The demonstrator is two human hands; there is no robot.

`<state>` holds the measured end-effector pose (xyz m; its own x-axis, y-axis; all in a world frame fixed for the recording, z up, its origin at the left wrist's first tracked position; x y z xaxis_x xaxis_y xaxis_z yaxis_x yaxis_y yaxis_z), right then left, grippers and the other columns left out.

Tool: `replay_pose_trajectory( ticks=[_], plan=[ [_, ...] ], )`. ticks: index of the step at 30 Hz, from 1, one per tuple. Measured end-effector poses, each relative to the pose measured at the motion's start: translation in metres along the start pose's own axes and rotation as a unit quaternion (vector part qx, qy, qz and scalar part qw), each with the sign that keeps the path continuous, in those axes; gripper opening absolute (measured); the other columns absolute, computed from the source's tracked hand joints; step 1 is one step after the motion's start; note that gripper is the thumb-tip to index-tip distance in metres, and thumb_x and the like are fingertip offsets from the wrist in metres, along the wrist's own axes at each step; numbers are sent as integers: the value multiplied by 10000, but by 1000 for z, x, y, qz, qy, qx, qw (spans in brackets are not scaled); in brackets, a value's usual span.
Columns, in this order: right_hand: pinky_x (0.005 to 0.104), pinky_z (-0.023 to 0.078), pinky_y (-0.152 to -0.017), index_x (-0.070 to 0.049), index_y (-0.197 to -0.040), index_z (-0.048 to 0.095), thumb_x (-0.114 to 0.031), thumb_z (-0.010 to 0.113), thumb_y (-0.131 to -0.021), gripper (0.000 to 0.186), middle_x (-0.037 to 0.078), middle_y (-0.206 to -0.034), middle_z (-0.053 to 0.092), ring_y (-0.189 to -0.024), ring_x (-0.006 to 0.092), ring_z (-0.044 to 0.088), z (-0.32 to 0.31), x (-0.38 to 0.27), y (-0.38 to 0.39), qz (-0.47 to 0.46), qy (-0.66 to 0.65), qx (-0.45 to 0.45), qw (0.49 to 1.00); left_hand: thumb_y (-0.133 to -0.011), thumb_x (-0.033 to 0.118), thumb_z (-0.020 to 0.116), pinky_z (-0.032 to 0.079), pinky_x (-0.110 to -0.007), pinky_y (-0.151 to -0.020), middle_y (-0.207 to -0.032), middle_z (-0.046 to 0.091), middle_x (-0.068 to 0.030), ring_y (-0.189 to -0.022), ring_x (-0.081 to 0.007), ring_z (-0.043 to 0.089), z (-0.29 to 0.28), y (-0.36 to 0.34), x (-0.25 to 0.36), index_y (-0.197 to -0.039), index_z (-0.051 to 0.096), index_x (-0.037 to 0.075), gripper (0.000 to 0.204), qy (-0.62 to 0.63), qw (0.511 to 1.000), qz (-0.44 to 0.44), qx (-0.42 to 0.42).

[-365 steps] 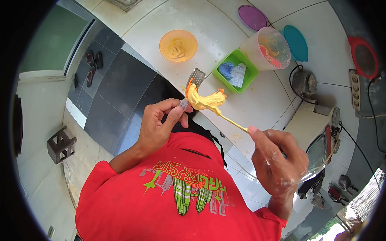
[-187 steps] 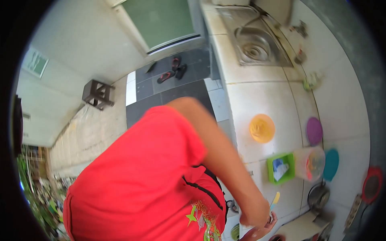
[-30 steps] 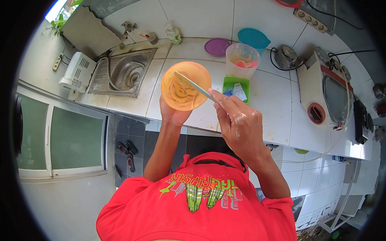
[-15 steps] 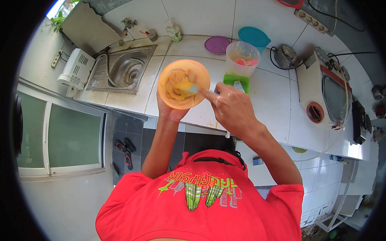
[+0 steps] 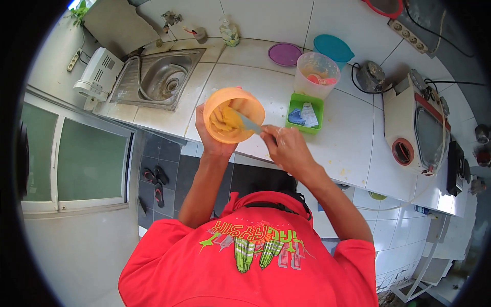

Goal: Mix dental impression paste and apply it onto a prosthesis framework.

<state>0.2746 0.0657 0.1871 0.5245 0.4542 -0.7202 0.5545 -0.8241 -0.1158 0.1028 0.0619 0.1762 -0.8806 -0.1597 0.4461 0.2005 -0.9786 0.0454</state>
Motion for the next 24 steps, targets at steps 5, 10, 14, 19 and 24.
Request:
replay_pose_trajectory(
  ticks=[5, 10, 14, 19, 24],
  plan=[
    [217, 308, -424, -4, -1105, 640, -260, 534, -968, 309, -41, -547, 424, -453, 48, 349, 36, -6, 27, 191, -399, -141, 886, -944, 376, 356, 457, -377, -905, -1129, 582, -71, -1046, -220, 561, -2, 2, -8, -1129, 515, 73, 389, -74, 997, 22, -22],
    [169, 279, -410, 10, -1268, 521, -259, 480, -992, 388, -50, -608, 412, -463, 20, 304, 29, -29, 37, 241, -730, -173, 616, -926, 389, 372, 462, -377, -895, -1095, 586, -55, -1029, -214, 562, -23, -10, -20, -1129, 530, 83, 400, -18, 999, 24, 35],
    [171, 294, -444, -17, -1280, 543, -194, 492, -986, 347, -19, -638, 475, -488, 29, 334, 16, -27, 39, 203, -642, -7, 739, -911, 369, 375, 460, -396, -913, -1110, 587, -43, -1043, -210, 553, -12, -5, -15, -1125, 570, 99, 396, 57, 997, 30, 52],
    [288, 444, -533, -123, -1234, 631, 51, 618, -824, 446, 63, -746, 572, -613, 158, 540, 19, -12, 22, -107, -155, 236, 953, -907, 452, 394, 434, -466, -976, -1257, 536, -49, -1168, -255, 513, 10, 6, -17, -1247, 515, 160, 464, 83, 995, 10, 58],
    [323, 455, -524, -161, -1228, 641, 85, 649, -729, 557, 110, -727, 553, -591, 229, 545, 29, 5, 48, -110, 43, 261, 958, -904, 428, 408, 474, -447, -938, -1217, 562, -46, -1113, -249, 558, 9, -2, -13, -1232, 524, 138, 453, 93, 995, 19, 41]
  ],
)
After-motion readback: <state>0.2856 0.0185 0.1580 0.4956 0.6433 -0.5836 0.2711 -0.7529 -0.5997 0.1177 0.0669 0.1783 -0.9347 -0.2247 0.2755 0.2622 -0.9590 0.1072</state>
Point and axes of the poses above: each hand's wrist, its own y-axis away from the middle knuckle, its own z-axis out of the palm, x = y × z, the point moved 2 cm from there along -y, towards the middle knuckle
